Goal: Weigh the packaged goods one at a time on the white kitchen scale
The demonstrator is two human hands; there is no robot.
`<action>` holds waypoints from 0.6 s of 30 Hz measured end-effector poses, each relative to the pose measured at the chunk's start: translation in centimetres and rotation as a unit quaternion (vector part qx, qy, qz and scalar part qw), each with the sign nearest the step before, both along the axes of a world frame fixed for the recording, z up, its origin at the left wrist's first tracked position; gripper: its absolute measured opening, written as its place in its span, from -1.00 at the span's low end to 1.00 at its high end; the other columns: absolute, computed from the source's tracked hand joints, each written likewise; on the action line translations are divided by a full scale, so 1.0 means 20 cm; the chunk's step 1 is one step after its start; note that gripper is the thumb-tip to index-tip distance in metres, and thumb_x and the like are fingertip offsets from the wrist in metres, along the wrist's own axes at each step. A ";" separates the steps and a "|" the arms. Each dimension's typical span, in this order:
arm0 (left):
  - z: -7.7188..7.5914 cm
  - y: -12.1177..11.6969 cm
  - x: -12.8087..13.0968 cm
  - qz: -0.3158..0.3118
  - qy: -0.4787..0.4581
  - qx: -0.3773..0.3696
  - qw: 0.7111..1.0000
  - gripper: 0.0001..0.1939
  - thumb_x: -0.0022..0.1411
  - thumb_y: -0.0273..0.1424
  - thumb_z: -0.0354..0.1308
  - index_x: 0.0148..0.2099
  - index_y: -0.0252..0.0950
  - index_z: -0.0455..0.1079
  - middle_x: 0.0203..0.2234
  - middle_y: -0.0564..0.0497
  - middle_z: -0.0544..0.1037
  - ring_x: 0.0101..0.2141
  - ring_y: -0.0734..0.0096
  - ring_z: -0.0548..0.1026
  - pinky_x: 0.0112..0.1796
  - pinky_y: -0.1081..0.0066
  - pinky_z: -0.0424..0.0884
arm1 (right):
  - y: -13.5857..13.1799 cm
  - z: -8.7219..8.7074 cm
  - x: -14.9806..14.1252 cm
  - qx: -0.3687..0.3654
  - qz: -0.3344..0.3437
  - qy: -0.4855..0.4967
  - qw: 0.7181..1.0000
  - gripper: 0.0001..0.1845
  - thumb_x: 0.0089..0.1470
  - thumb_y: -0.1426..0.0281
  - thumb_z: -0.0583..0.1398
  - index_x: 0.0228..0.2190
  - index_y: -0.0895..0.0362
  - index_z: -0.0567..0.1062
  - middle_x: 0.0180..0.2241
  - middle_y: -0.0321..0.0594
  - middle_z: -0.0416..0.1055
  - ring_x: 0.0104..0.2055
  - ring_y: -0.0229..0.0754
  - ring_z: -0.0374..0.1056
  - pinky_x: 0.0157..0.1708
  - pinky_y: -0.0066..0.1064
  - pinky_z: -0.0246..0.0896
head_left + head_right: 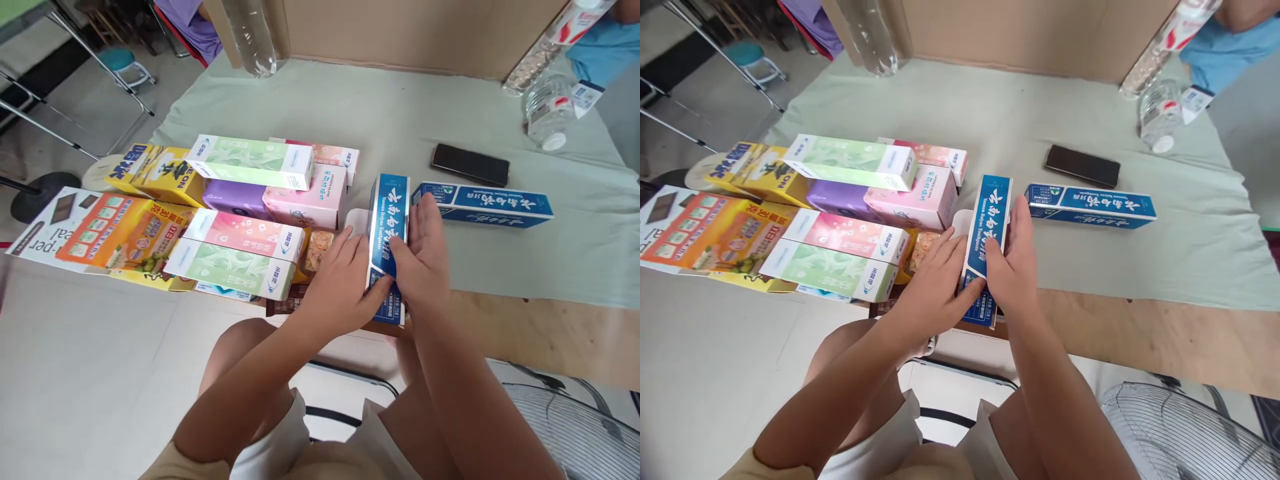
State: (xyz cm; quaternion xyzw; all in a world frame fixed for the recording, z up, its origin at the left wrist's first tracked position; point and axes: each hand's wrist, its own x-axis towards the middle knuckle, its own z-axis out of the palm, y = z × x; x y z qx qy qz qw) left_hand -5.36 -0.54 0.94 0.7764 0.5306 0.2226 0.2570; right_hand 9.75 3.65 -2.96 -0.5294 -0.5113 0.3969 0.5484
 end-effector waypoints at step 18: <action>-0.10 -0.12 -0.12 -0.018 -0.163 0.166 0.972 -0.34 0.38 -0.26 0.13 0.43 -0.42 0.20 0.26 -0.42 0.49 0.29 -0.03 0.49 0.29 0.04 0.49 | -0.04 -0.01 0.08 0.152 -0.074 -0.038 0.985 -0.60 0.29 0.27 0.11 0.13 -0.19 0.44 0.26 -0.27 0.38 0.47 -0.09 0.24 0.52 0.11 0.13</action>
